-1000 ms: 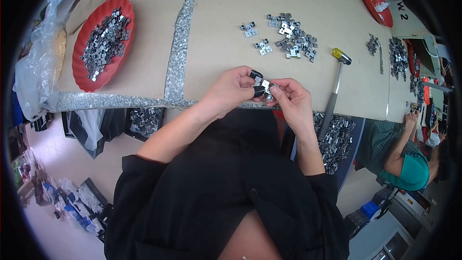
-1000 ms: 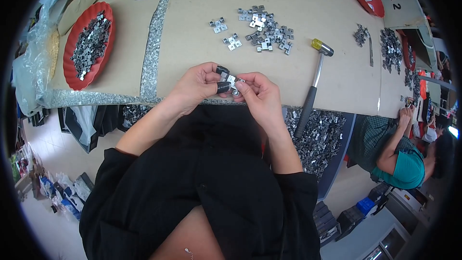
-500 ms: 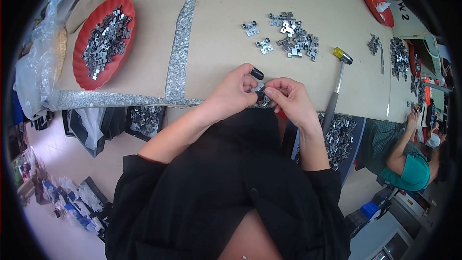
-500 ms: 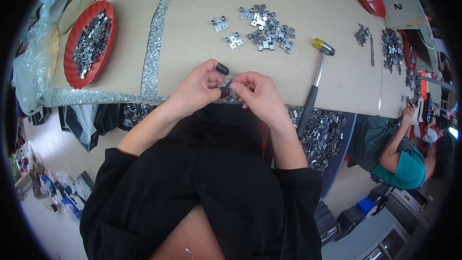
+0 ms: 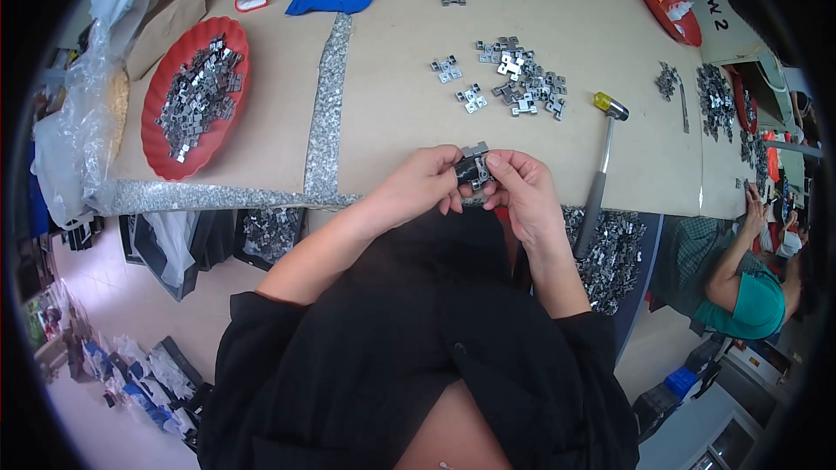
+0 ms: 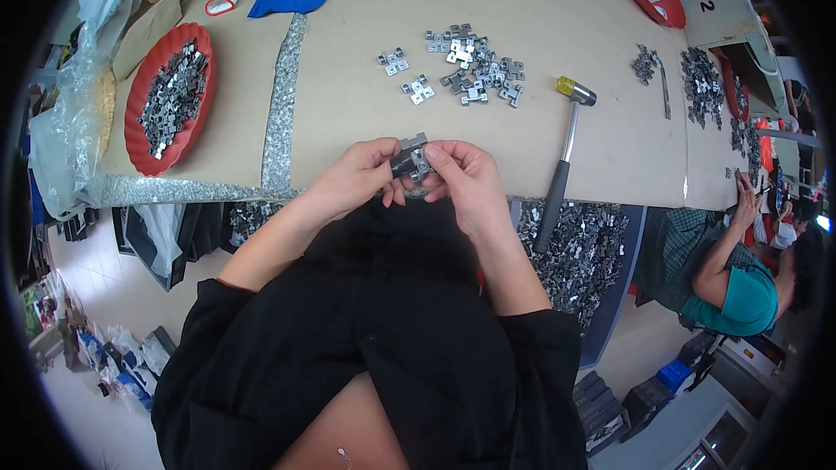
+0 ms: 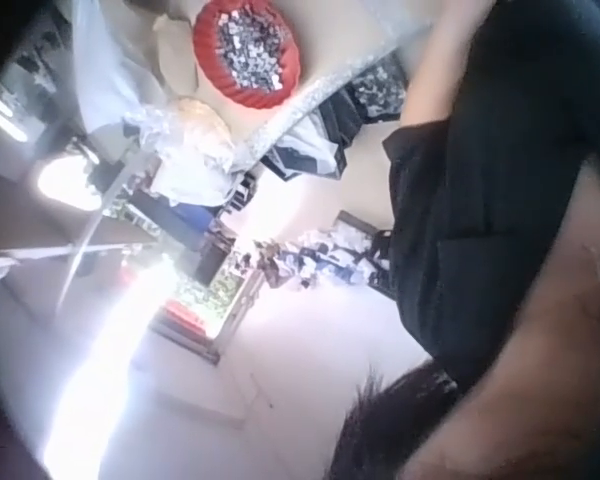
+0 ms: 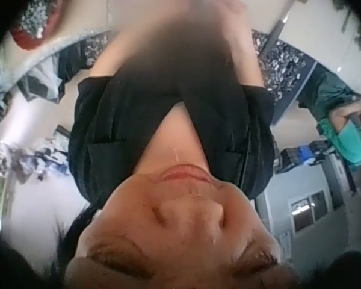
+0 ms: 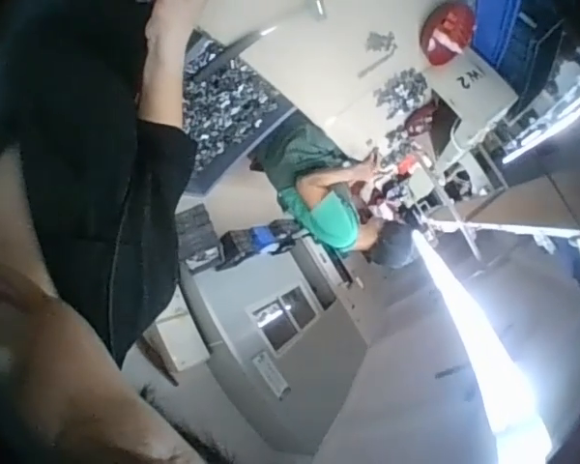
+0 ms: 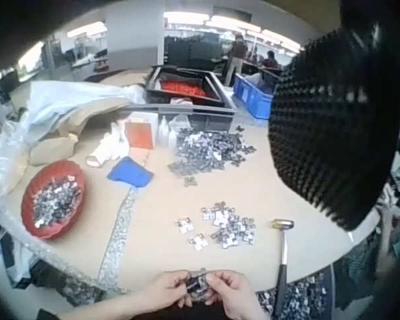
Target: The person assembles small metal components on a factory assembly table, using tape to secure them and a hammer to tap them into place.
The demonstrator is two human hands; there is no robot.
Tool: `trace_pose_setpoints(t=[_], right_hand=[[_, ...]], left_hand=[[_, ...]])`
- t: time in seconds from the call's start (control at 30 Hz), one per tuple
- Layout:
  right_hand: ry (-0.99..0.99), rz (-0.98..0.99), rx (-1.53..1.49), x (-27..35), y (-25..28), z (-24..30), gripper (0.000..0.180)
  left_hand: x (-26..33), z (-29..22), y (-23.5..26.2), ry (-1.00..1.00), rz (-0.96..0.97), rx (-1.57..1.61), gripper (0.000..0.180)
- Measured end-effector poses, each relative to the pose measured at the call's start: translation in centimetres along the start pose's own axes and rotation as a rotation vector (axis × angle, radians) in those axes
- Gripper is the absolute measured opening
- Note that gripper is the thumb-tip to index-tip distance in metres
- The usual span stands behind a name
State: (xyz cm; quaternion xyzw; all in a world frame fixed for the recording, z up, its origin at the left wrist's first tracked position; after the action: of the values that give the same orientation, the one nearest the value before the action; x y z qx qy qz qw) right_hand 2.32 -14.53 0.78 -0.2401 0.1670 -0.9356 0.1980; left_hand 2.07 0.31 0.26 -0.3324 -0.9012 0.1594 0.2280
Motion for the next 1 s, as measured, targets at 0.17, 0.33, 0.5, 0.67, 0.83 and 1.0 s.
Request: trace_pose_setpoints(t=[0.17, 0.33, 0.5, 0.67, 0.83, 1.0], right_hand=[[-0.047, 0.072, 0.080, -0.2, 0.2, 1.0, 0.022], [-0.079, 0.140, 0.167, -0.2, 0.6, 0.9, 0.020], [-0.030, 0.089, 0.210, 0.1, 0.2, 0.2, 0.021], [-0.039, 0.065, 0.251, 0.2, -0.1, 0.2, 0.019], [0.073, 0.035, 0.341, 0.0, -0.4, 0.0, 0.019], [-0.054, -0.009, 0.185, -0.2, -0.4, 0.2, 0.021]], left_hand=[[0.1, -0.2, 0.1, -0.003, 0.040, -0.076, 0.016], [0.2, -0.4, 0.0, 0.049, 0.027, -0.110, 0.013], [0.1, -0.2, -0.1, 0.039, -0.001, -0.114, 0.013], [0.1, -0.1, 0.2, 0.066, 0.003, -0.093, 0.016], [0.1, -0.4, 0.2, 0.050, -0.010, -0.080, 0.016], [0.0, -1.0, 0.0, 0.065, -0.026, -0.015, 0.015]])
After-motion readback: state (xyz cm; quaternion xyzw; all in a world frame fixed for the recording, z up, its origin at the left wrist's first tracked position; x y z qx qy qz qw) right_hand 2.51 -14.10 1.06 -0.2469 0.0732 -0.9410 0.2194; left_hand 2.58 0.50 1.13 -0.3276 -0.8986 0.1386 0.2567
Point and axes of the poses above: each hand's wrist, its own x-axis away from the middle knuckle, its own y-axis out of the back of the hand, z = x × y, the point moved 3 cm from there along -x, towards the middle knuckle, and after that the axes turned 14 degrees about z, right-handed, at the moved point
